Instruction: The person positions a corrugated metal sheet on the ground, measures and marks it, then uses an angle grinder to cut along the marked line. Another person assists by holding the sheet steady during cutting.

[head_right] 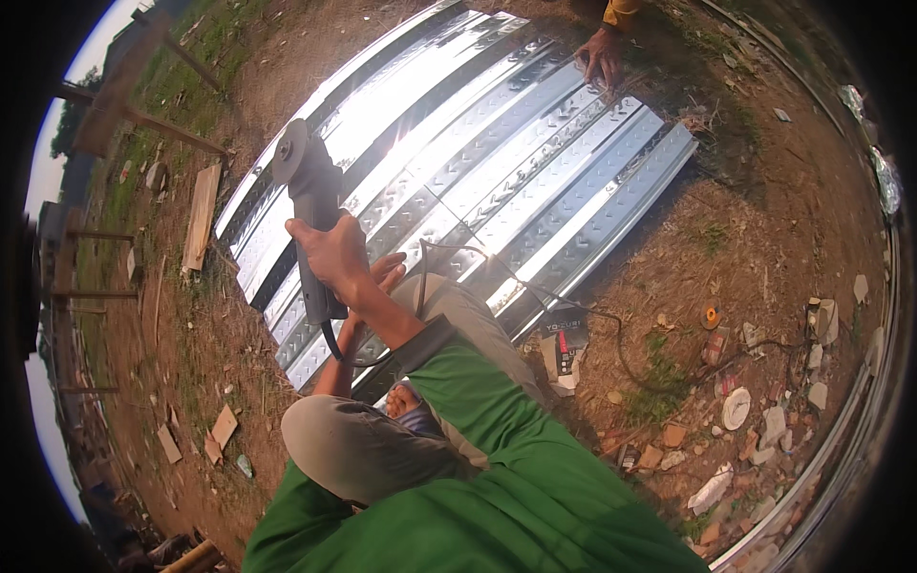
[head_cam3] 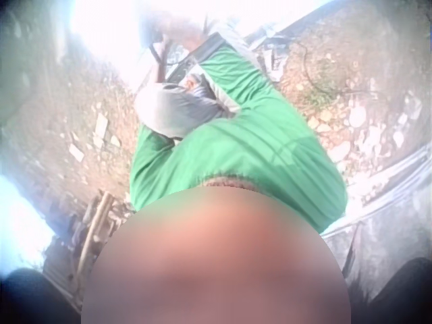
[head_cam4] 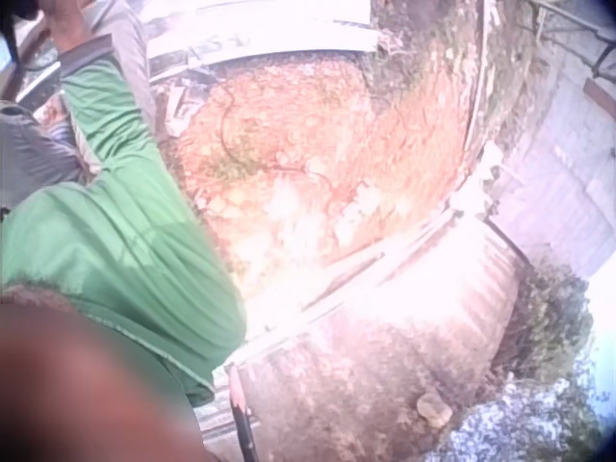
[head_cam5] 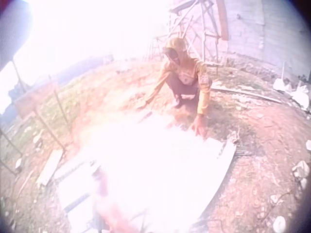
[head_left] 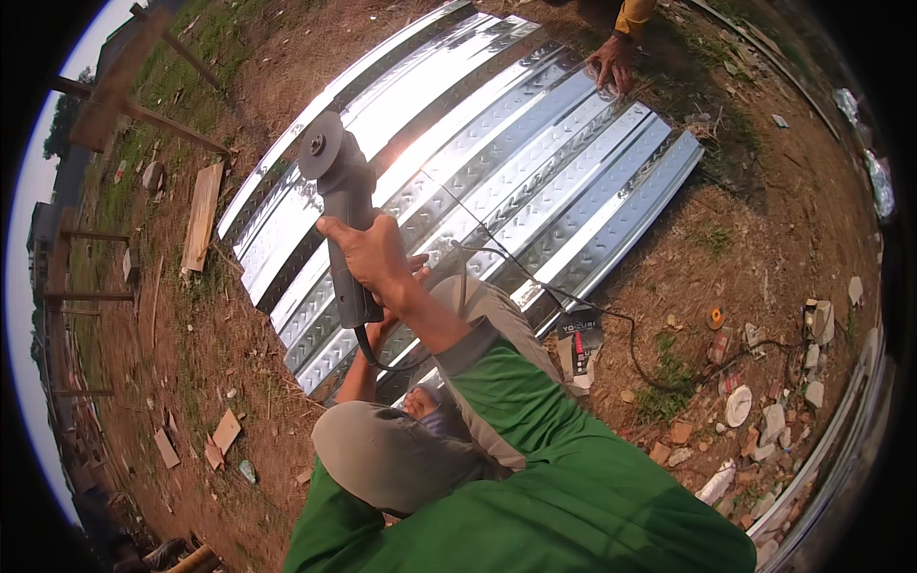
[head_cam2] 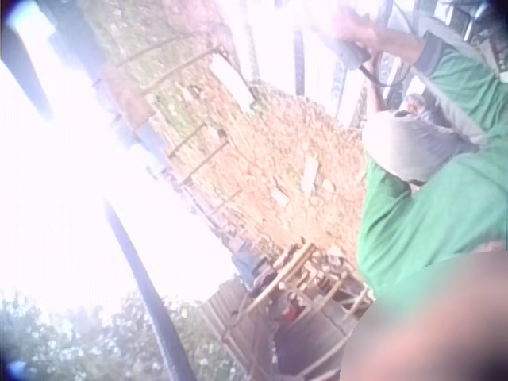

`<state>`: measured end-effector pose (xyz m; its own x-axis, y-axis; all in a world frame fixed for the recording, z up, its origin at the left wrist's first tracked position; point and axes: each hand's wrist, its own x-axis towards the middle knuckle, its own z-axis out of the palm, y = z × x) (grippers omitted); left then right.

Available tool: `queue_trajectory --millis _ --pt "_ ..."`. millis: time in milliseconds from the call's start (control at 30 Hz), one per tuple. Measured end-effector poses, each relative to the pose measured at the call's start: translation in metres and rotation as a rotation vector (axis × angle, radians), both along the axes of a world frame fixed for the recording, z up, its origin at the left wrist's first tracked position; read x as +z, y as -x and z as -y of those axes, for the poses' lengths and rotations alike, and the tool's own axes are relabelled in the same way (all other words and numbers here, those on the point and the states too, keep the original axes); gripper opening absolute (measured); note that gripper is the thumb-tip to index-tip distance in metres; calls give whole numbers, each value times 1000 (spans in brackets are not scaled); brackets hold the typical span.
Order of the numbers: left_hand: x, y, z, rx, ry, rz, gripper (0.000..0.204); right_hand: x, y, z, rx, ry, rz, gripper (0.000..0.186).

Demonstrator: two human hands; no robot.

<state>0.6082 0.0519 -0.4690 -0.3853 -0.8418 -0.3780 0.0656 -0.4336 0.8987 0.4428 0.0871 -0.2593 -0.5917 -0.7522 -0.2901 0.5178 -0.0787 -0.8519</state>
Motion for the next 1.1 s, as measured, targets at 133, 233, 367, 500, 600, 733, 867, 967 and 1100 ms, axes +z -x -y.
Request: queue_trajectory --millis 133,233,367,500,600,733,867,967,1100 --pt "2 -5 -14 41 6 17 77 -3 -1 3 -44 7 -51 39" --pt "7 -10 -10 81 37 19 77 -3 -2 1 12 45 -46 34" --pt "19 -21 -4 126 83 36 77 2 -5 -4 44 77 -31 33" --pt "33 -35 -1 149 116 52 77 9 -10 -7 74 97 -31 32" --pt "41 -41 0 142 127 58 77 10 -10 -7 113 94 -30 33" --pt "45 -50 -8 95 102 75 77 11 -12 -6 127 108 -51 35" --pt "44 -55 -21 47 51 89 77 9 -13 -6 163 105 -37 34" --pt "43 -57 -27 19 26 94 77 5 -14 -4 139 129 -54 33" --pt "46 -57 -24 -7 8 102 77 2 -16 0 120 97 -58 31"
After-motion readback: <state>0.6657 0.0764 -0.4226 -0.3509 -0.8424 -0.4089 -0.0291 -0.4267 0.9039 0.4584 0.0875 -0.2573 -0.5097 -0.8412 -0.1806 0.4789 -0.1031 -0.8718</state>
